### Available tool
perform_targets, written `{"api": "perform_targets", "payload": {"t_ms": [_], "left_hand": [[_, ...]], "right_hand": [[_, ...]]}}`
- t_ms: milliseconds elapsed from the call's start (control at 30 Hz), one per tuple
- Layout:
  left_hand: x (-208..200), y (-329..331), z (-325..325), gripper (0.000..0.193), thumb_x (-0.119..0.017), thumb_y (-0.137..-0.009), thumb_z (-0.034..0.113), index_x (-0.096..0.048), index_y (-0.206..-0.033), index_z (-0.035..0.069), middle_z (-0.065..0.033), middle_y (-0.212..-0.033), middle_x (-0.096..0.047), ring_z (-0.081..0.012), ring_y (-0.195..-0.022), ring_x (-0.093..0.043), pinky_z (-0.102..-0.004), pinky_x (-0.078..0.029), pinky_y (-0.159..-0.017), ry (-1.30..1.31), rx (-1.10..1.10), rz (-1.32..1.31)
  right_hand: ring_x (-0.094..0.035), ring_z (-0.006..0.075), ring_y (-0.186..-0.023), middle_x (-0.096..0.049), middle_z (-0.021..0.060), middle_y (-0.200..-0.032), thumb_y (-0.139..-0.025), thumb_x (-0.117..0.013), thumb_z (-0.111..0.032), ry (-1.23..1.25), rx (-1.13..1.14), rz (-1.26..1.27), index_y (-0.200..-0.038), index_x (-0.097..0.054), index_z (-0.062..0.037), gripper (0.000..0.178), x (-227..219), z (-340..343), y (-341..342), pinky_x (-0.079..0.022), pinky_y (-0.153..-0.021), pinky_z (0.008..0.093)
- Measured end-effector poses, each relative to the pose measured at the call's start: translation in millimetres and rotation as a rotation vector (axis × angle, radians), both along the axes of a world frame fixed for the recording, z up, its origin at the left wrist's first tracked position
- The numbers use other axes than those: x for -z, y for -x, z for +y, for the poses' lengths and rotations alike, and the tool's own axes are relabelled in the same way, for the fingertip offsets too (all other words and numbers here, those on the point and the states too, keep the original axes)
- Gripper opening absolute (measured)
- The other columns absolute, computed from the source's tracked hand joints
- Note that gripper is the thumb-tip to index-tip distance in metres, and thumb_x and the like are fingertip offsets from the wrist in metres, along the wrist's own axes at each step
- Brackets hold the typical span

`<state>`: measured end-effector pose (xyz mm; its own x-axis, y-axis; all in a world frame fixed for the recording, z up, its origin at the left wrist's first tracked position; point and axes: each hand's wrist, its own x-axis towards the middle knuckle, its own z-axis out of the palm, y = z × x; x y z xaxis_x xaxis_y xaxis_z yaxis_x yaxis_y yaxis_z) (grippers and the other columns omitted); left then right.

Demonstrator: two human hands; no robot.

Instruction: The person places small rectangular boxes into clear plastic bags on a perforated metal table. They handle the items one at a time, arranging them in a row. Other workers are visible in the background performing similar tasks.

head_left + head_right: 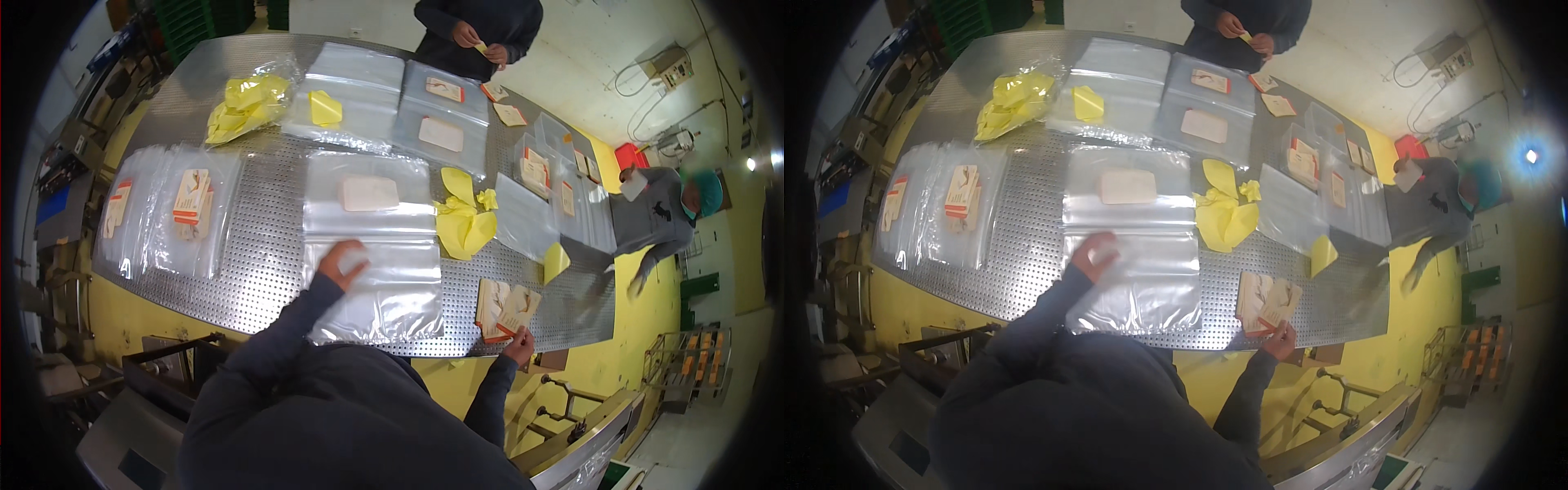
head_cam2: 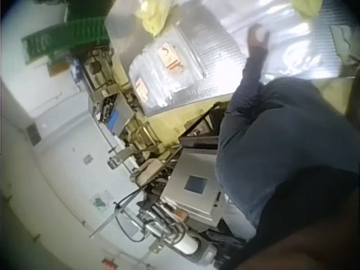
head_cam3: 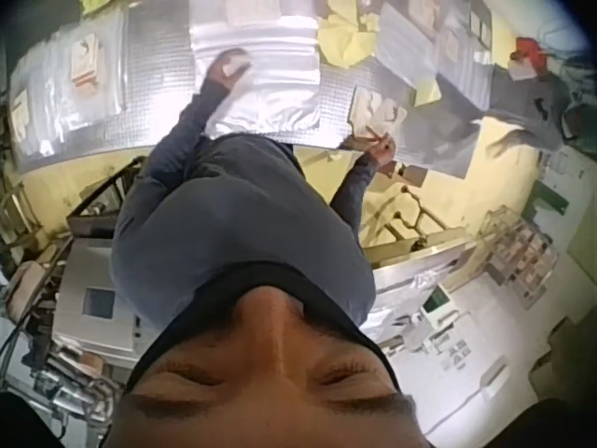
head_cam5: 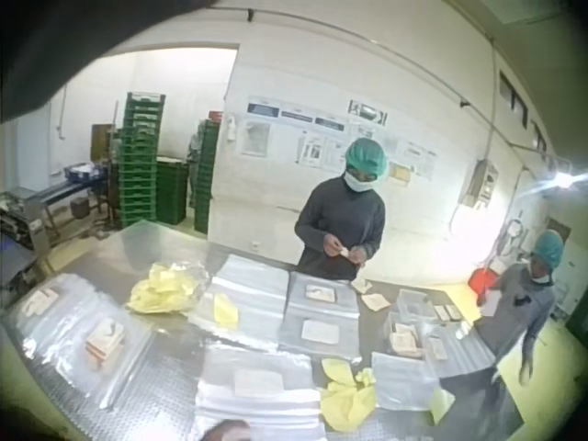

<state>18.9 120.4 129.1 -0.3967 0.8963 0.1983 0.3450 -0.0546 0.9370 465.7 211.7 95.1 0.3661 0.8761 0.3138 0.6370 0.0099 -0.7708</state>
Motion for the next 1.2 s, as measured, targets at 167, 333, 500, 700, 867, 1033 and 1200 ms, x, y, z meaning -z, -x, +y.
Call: {"api": "perform_targets", "payload": {"t_ms": [167, 333, 500, 700, 867, 1033, 1200], "left_hand": [[-30, -79, -17, 0.067, -0.076, -0.072, 0.022, -0.041, -0.127, 0.006, -0.0114, -0.119, -0.052, -0.0211, -0.114, -0.047, -0.0374, -0.04, -0.093, 0.246, 0.501, -0.635], [-21, -95, -14, 0.031, -0.061, -0.082, 0.007, -0.053, -0.11, -0.002, -0.01, -0.095, -0.064, -0.0176, -0.08, -0.063, -0.0289, -0.052, -0.071, 0.122, 0.222, -0.72], [-32, -87, -26, 0.019, -0.06, -0.079, 0.0, -0.056, -0.098, -0.006, -0.0126, -0.089, -0.065, -0.0167, -0.078, -0.064, -0.0254, -0.054, -0.062, 0.085, 0.008, -0.856], [-38, -66, -36, 0.025, -0.064, -0.076, 0.0, -0.056, -0.098, -0.008, -0.0136, -0.087, -0.064, -0.018, -0.071, -0.064, -0.0263, -0.055, -0.061, 0.104, -0.047, -0.951], [-37, -62, -38, 0.023, -0.064, -0.076, 0.0, -0.057, -0.097, -0.006, -0.012, -0.085, -0.064, -0.0164, -0.07, -0.064, -0.0254, -0.053, -0.064, 0.104, -0.038, -0.816], [-44, -58, -34, 0.019, -0.065, -0.074, 0.0, -0.058, -0.091, -0.005, -0.01, -0.078, -0.065, -0.0136, -0.066, -0.062, -0.0242, -0.05, -0.06, 0.135, -0.033, -0.701], [-41, -54, -31, 0.018, -0.065, -0.073, -0.001, -0.057, -0.089, -0.005, -0.0103, -0.075, -0.064, -0.0134, -0.063, -0.061, -0.0242, -0.049, -0.057, 0.121, -0.032, -0.707]], "right_hand": [[-0.04, 0.0089, -0.049, -0.043, -0.002, -0.055, -0.091, -0.049, -0.03, 0.054, -0.498, 0.265, -0.068, -0.049, -0.0055, 0.034, -41, -34, 123, -0.033, -0.046, 0.028], [-0.055, 0.0111, -0.057, -0.06, 0.0071, -0.069, -0.083, -0.061, -0.01, 0.363, -0.639, 0.786, -0.085, -0.059, 0.0032, 0.013, -78, -69, 227, -0.045, -0.055, 0.0226], [-0.06, 0.0136, -0.063, -0.063, 0.01, -0.074, -0.079, -0.064, -0.006, 0.396, -0.654, 0.761, -0.085, -0.059, 0.0053, 0.013, -72, -75, 238, -0.05, -0.06, 0.0239], [-0.062, 0.0141, -0.071, -0.065, 0.0137, -0.084, -0.083, -0.06, -0.004, 0.458, -0.839, 0.903, -0.094, -0.061, 0.008, 0.016, -77, -82, 252, -0.05, -0.067, 0.0238], [-0.059, 0.0114, -0.066, -0.065, 0.0107, -0.081, -0.084, -0.06, -0.005, 0.491, -0.857, 0.854, -0.093, -0.061, 0.0072, 0.015, -74, -80, 255, -0.048, -0.063, 0.0225], [-0.056, 0.0088, -0.063, -0.064, 0.0074, -0.076, -0.085, -0.059, -0.008, 0.474, -0.786, 0.754, -0.089, -0.061, 0.0055, 0.014, -61, -80, 260, -0.046, -0.059, 0.0211], [-0.056, 0.0083, -0.064, -0.064, 0.0068, -0.077, -0.085, -0.059, -0.008, 0.471, -0.899, 0.695, -0.088, -0.06, 0.0049, 0.013, -65, -73, 257, -0.046, -0.059, 0.0208]]}}
